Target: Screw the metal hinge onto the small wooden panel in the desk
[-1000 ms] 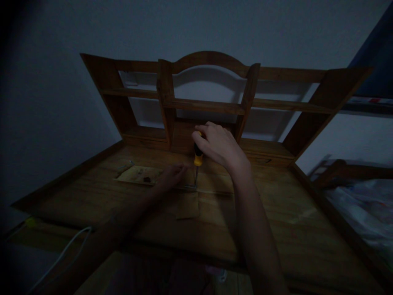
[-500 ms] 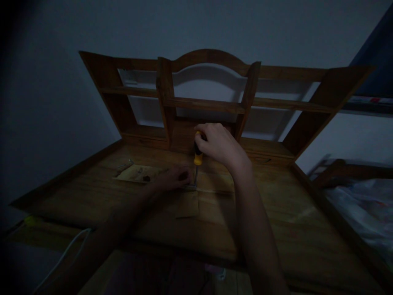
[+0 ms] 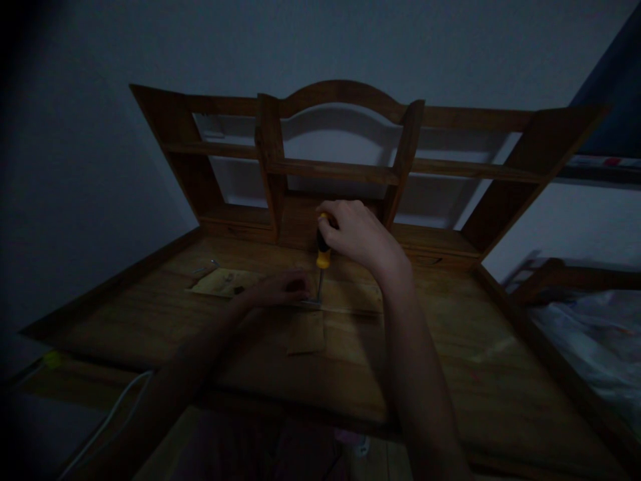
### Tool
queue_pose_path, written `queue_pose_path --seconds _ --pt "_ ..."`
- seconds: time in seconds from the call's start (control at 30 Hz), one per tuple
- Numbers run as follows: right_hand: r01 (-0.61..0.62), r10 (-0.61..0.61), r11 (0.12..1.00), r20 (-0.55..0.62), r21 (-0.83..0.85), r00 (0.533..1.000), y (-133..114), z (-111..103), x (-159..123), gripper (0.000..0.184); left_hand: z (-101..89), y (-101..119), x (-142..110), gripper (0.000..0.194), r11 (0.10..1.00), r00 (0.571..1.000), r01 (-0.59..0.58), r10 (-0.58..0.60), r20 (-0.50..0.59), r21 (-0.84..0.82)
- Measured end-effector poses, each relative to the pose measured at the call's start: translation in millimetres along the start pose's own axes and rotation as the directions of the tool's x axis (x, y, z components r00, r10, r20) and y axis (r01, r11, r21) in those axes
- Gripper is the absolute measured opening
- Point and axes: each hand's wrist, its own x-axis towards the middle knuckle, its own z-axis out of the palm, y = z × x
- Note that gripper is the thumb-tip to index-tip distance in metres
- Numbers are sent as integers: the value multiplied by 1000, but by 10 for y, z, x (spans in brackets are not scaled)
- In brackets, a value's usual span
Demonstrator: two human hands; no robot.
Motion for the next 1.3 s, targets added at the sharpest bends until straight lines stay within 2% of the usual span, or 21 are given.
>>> queue_pose_path --seconds 0.33,0.43,0.63,0.77,0.97,1.1,1.2,1.3 --pt "-8 8 1000 2 -2 1000 10 9 4 38 -1 2 0 26 1000 1000 -13 13 3 18" --pt "-19 19 1000 5 -14 1000 3 4 6 38 4 12 -1 26 998 1000 -11 11 -5 70" --pt "-18 18 1000 2 -16 1000 -7 -8 -3 36 115 134 8 30 976 992 -42 66 -107 214" --pt "-21 21 1000 14 3 1000 -8 -16 -9 36 188 161 37 29 960 988 -68 101 -113 270" --pt "-4 4 1000 7 -4 1000 -22 13 -4 35 253 95 54 22 962 983 -54 99 -157 269" --pt "-6 6 997 -10 -74 1000 -24 48 15 30 280 71 52 22 960 978 -61 112 -178 273" --pt "-44 43 992 -5 -122 999 -23 43 14 35 282 86 44 21 963 977 -54 106 -187 264" --pt "-77 78 994 4 -72 997 -22 5 -9 37 269 132 28 18 969 975 -78 123 -185 234"
